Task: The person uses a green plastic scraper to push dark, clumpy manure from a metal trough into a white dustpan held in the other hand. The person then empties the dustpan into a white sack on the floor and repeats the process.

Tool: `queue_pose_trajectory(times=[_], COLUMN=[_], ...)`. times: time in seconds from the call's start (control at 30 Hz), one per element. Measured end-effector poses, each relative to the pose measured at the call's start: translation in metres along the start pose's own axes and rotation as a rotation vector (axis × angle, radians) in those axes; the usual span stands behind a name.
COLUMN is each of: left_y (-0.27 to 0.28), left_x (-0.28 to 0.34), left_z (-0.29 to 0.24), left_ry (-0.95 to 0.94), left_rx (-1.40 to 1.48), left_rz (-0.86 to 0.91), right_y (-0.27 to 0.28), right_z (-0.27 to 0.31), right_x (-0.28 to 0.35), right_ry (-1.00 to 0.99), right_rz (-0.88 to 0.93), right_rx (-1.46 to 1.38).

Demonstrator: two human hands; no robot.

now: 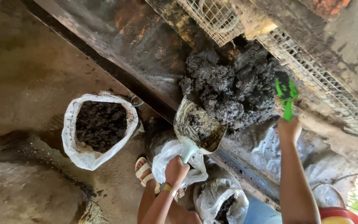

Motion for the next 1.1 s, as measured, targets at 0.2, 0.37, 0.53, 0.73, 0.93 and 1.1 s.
queue_pose_trajectory(times=[0.2, 0.37, 0.53, 0.73, 0.93, 1.1], left_y=[-0.008, -0.004, 0.001, 0.014, 0.009, 0.013], left_x=[-0.010, -0.006, 0.005, 0.011, 0.010, 0.017], left_z=[0.010, 0.004, -0.004, -0.016, -0.011, -0.017], left_ry=[-0.035, -0.021, -0.001, -0.023, -0.041, -0.037], left_rx=[-0.012, -0.009, 0.007, -0.012, -0.002, 0.007], left_rz=[-0.031, -0.001, 0.000, -0.043, -0.048, -0.039], right_y=[-0.055, -0.071, -0.072, -0.020, -0.023, -0.043], right_z=[0.022, 0.064, 0.102, 0.098, -0.031, 0.008], right_x=[-0.099, -0.051, 0.055, 0.098, -0.081, -0.081], right_ry=[-0.100, -0.019, 0.146, 0.337, 0.368, 0.397], right_rz=[-0.051, 0.020, 0.203, 0.101, -0.208, -0.277], right_rx=[-0.014, 0.222, 0.381, 0.247, 0.325, 0.536])
Point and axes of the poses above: each hand's wrist, its own x-axis away from the middle knuckle, its own y-axis out of the back of the hand, z = x × y, the point moved 9 cm from there along -x, towards the middle knuckle, and after that the axes turned 1 degree about -x, right-handed, at the moved point
